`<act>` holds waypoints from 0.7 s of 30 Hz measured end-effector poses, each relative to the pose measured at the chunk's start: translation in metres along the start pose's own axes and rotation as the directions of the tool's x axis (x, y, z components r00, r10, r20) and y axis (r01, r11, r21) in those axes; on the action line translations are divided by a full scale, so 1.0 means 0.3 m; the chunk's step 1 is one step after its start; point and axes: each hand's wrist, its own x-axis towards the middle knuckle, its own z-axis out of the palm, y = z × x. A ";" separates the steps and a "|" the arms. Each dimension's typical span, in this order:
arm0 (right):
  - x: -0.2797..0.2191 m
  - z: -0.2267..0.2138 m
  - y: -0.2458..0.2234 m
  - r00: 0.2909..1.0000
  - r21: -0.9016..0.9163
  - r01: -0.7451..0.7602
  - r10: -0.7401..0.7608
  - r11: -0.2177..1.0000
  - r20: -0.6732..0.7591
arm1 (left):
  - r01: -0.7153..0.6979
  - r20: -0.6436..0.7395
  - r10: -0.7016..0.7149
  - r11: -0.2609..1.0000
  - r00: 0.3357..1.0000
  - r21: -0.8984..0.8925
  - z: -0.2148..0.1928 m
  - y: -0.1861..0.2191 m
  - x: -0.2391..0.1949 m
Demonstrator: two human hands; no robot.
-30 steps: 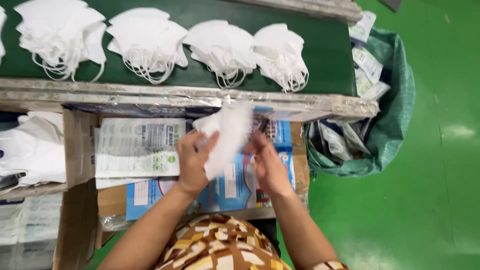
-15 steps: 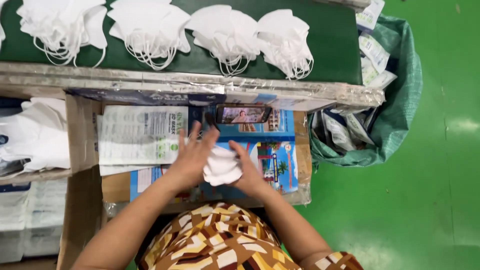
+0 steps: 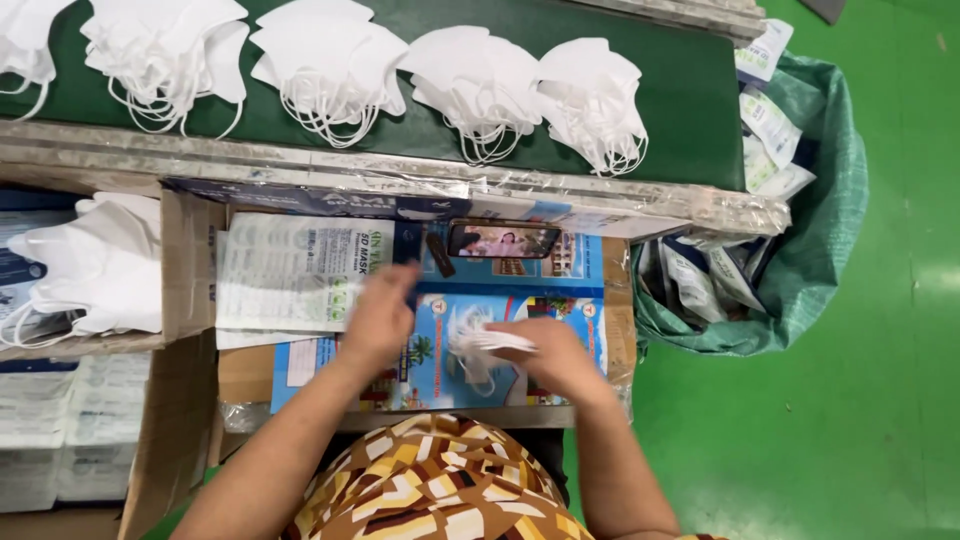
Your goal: The person is seen picking up masks from a conveyor belt and putting them into individual plastic packages.
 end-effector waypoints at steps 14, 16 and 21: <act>-0.017 0.161 0.063 0.908 -0.157 0.043 -0.104 0.987 -0.406 | 0.341 -0.295 -0.178 0.602 0.939 0.722 0.084 -0.147 0.103; -0.045 0.213 0.052 0.954 0.116 0.011 0.024 0.993 -0.297 | 0.383 -0.336 -0.214 0.707 0.917 0.594 0.049 -0.137 0.074; 0.069 0.249 -0.005 0.940 0.868 -0.241 0.327 0.435 0.097 | 0.149 -0.343 -0.092 0.978 0.935 0.143 0.037 -0.040 -0.005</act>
